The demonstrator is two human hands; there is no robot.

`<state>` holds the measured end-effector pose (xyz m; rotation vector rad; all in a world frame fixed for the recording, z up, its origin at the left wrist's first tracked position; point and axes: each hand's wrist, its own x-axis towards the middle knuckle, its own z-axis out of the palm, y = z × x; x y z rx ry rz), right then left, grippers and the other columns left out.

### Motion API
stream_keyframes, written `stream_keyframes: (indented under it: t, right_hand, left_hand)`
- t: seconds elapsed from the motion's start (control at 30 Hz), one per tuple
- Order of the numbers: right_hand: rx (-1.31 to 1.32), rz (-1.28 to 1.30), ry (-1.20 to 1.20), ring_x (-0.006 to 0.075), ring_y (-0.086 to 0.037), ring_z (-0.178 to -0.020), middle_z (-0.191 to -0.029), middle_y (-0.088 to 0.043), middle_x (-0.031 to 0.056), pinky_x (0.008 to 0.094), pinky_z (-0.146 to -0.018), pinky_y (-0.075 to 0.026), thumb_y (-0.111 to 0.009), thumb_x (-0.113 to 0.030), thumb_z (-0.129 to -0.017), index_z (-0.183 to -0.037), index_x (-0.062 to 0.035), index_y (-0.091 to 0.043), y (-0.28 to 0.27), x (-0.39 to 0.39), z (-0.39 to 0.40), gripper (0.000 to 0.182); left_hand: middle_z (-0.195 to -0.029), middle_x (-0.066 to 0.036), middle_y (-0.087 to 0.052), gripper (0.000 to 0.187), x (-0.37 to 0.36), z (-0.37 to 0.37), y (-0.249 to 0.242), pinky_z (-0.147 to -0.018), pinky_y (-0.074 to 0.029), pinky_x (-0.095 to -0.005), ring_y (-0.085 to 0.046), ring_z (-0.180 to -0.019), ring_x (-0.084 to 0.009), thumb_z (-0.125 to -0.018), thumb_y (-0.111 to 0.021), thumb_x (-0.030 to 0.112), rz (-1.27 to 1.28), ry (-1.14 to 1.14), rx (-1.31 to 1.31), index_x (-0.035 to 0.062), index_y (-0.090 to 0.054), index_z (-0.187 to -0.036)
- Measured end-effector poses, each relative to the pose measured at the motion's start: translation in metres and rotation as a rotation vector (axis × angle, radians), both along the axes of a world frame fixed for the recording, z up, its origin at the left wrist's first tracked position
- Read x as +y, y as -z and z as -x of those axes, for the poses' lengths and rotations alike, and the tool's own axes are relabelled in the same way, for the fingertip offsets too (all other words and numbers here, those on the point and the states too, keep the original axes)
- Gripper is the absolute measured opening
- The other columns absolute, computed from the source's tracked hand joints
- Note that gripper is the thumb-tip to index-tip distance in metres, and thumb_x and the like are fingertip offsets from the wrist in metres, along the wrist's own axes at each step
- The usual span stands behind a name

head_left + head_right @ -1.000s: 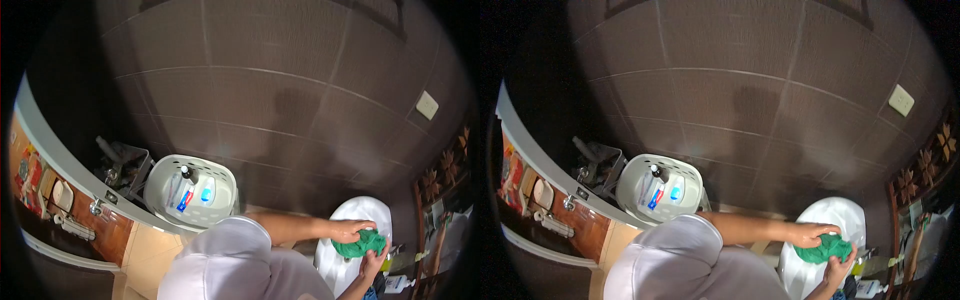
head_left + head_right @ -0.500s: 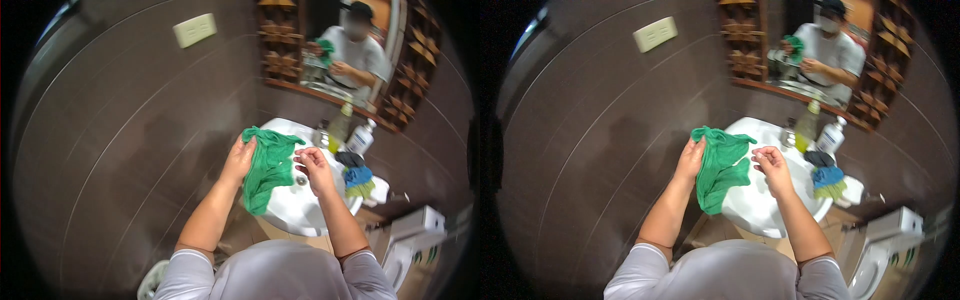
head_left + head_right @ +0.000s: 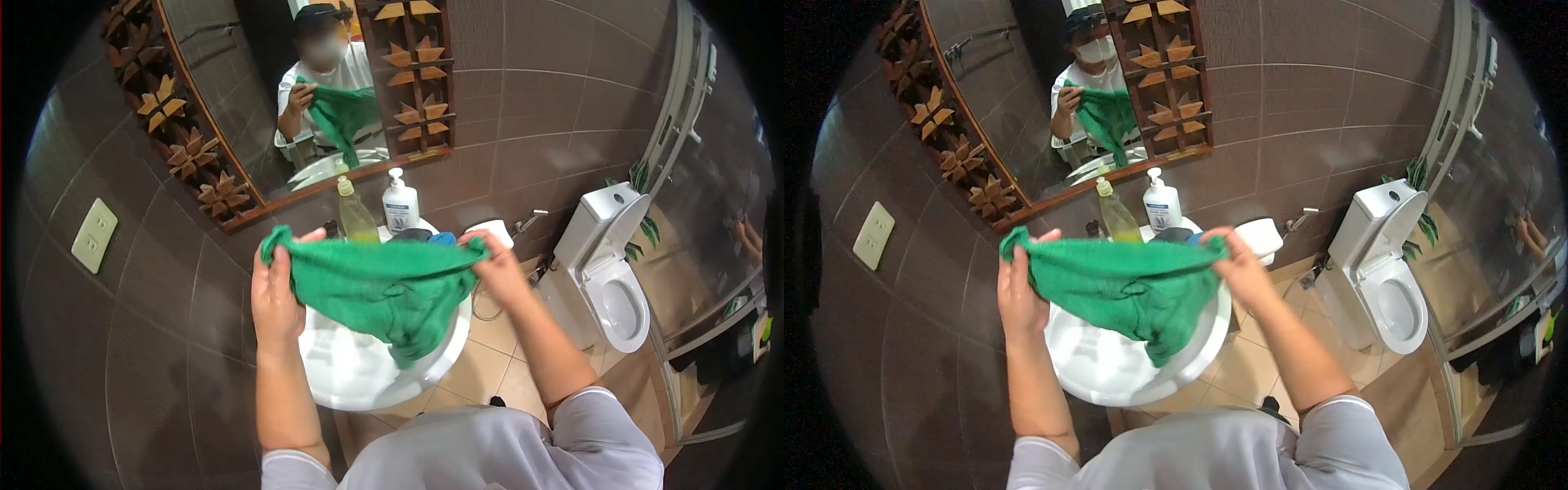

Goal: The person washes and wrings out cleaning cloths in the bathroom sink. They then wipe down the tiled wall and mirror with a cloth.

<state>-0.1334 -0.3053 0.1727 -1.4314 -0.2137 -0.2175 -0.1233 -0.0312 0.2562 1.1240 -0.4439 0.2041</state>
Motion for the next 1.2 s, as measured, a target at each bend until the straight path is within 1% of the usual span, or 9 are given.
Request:
stream_keyframes:
  t: [0.17,0.3,0.37,0.43,0.47,0.5,0.8,0.9,1.2]
  right_hand:
    - [0.105,0.16,-0.013,0.0068,-0.052,-0.08,-0.087,-0.055,-0.001,0.023,-0.067,-0.046,-0.056,-0.002,-0.079,-0.095,-0.0077,-0.052,-0.032,-0.109,0.001,0.018]
    - [-0.151,-0.379,0.032,0.0172,-0.056,-0.087,-0.094,-0.056,0.0047,0.0297,-0.072,-0.048,-0.058,-0.014,-0.081,-0.112,-0.009,-0.046,-0.075,-0.163,0.016,0.034]
    - [-0.16,-0.651,-0.119,0.0222,-0.057,-0.088,-0.095,-0.056,0.0047,0.0362,-0.073,-0.047,-0.055,-0.026,-0.083,-0.117,-0.008,-0.043,-0.065,-0.176,0.031,0.04]
    - [0.166,-0.436,-0.133,0.023,-0.054,-0.086,-0.097,-0.056,0.0062,0.0366,-0.072,-0.046,-0.061,-0.034,-0.077,-0.111,-0.0083,-0.051,0.1,-0.269,0.016,0.044]
    - [0.268,0.498,0.167,0.0206,-0.051,-0.09,-0.097,-0.056,0.0087,0.0334,-0.078,-0.044,-0.067,-0.024,-0.073,-0.108,-0.0057,-0.053,0.172,-0.286,0.022,0.042]
    - [0.176,0.434,0.149,0.0196,-0.051,-0.094,-0.103,-0.055,0.0093,0.0315,-0.082,-0.043,-0.07,-0.014,-0.07,-0.111,-0.002,-0.05,0.081,-0.218,0.091,0.048]
    - [0.416,-0.721,-0.188,0.0228,-0.051,-0.103,-0.115,-0.05,0.0112,0.0356,-0.087,-0.044,-0.069,-0.003,-0.068,-0.122,0.0,-0.036,0.088,-0.309,0.111,0.064]
    - [0.565,-0.06,-0.043,0.0238,-0.054,-0.099,-0.109,-0.054,0.012,0.0353,-0.084,-0.045,-0.068,-0.003,-0.068,-0.117,0.0018,-0.042,0.123,-0.311,0.114,0.055]
    - [0.523,0.13,-0.031,0.013,-0.058,-0.079,-0.086,-0.063,0.0066,0.0263,-0.073,-0.045,-0.071,-0.006,-0.066,-0.09,0.0007,-0.061,0.095,-0.323,0.072,0.027]
  left_hand:
    - [-0.096,-0.011,-0.059,0.024,-0.039,-0.011,-0.01,-0.077,-0.048,-0.031,-0.059,-0.086,-0.0179,-0.091,-0.042,0.021,-0.14,0.07,0.048,0.0016,-0.048,-0.105]
    - [-0.105,-0.01,-0.055,0.038,-0.086,-0.023,-0.026,-0.083,-0.046,-0.0328,-0.053,-0.1,-0.0183,-0.09,-0.042,0.032,0.155,0.542,0.27,0.0027,-0.045,-0.114]
    - [-0.122,-0.013,-0.045,0.056,-0.132,-0.005,-0.02,-0.091,-0.04,-0.0371,-0.043,-0.113,-0.0206,-0.085,-0.046,0.045,0.177,0.833,-0.227,0.0071,-0.037,-0.125]
    - [-0.133,-0.013,-0.033,0.076,-0.135,-0.019,0.118,-0.098,-0.032,-0.0393,-0.035,-0.121,-0.0223,-0.075,-0.058,0.051,0.131,0.919,0.582,0.0109,-0.027,-0.133]
    - [-0.132,-0.011,-0.037,0.076,-0.17,0.027,0.115,-0.097,-0.034,-0.0374,-0.04,-0.117,-0.0234,-0.078,-0.058,0.045,-0.217,0.721,0.291,0.0044,-0.025,-0.133]
    - [-0.128,-0.01,-0.041,0.068,-0.187,0.038,0.142,-0.095,-0.035,-0.0355,-0.041,-0.116,-0.0216,-0.078,-0.061,0.032,-0.188,0.853,0.501,0.0044,-0.03,-0.131]
    - [-0.111,-0.01,-0.052,0.04,-0.268,0.04,0.15,-0.082,-0.045,-0.0308,-0.051,-0.1,-0.0176,-0.083,-0.058,0.023,-0.076,0.677,0.68,0.001,-0.048,-0.114]
    - [-0.108,-0.011,-0.054,0.041,-0.279,0.033,0.167,-0.078,-0.046,-0.0301,-0.053,-0.097,-0.0169,-0.082,-0.06,0.023,-0.202,0.585,0.602,-0.0009,-0.049,-0.113]
    - [-0.085,-0.005,-0.063,0.022,-0.208,0.045,0.086,-0.068,-0.044,-0.0247,-0.056,-0.075,-0.0126,-0.075,-0.066,0.019,-0.851,0.073,0.375,0.0006,-0.064,-0.087]
